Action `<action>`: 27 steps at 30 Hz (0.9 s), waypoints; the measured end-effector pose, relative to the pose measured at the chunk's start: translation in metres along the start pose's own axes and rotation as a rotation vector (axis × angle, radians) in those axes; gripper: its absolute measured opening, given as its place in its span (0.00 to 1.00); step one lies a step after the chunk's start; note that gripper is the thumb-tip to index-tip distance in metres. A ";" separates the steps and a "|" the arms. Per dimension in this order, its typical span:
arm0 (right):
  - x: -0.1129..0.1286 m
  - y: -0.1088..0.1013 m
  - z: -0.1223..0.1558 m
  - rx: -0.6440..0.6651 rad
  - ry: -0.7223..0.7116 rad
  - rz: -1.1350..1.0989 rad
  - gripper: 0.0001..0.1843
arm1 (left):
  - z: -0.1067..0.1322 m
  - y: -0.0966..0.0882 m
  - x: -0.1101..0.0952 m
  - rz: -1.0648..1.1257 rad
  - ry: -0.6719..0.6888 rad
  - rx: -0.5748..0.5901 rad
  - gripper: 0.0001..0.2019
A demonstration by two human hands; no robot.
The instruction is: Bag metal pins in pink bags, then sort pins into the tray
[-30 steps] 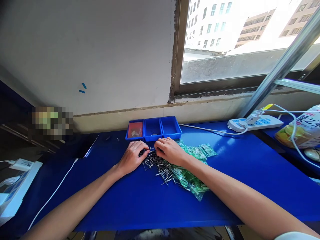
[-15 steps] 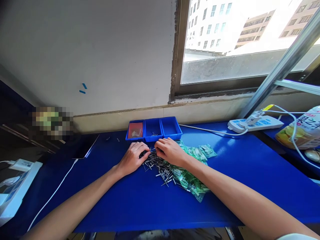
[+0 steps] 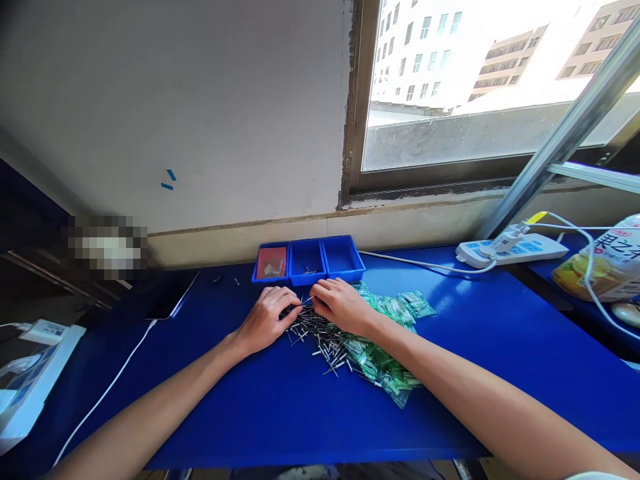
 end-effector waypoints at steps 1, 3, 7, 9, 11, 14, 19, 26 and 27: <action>0.000 0.000 0.000 0.001 0.003 0.000 0.06 | 0.000 -0.001 0.000 -0.003 -0.005 -0.005 0.05; 0.000 -0.001 0.000 0.005 0.009 -0.004 0.06 | 0.000 -0.002 0.001 -0.015 -0.025 -0.025 0.05; 0.000 -0.002 0.000 0.001 0.033 -0.044 0.06 | 0.000 -0.006 0.003 -0.035 -0.055 -0.061 0.05; 0.000 -0.002 0.001 -0.001 0.042 -0.065 0.08 | -0.001 -0.005 0.002 -0.037 -0.050 -0.062 0.05; 0.000 -0.003 0.001 0.004 0.042 -0.077 0.08 | -0.001 -0.005 0.002 -0.039 -0.046 -0.060 0.05; 0.001 -0.004 0.001 0.012 0.040 -0.078 0.07 | -0.001 -0.004 0.003 -0.041 -0.048 -0.059 0.06; 0.001 -0.004 0.001 0.021 0.044 -0.088 0.03 | -0.001 -0.005 0.003 -0.036 -0.047 -0.060 0.06; 0.001 -0.003 0.001 0.024 0.038 -0.075 0.04 | 0.000 -0.003 0.004 -0.022 -0.046 -0.046 0.07; 0.001 -0.004 0.001 0.020 0.036 -0.074 0.04 | 0.000 -0.003 0.004 -0.021 -0.047 -0.046 0.07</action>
Point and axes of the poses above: each hand's wrist, its own z-axis away from the middle knuckle, its own y-axis out of the palm, x = y × z, the point moved 7 cm from there along -z, towards the middle knuckle, and after that the axes turned 5 degrees about x, right-handed, at the moved point
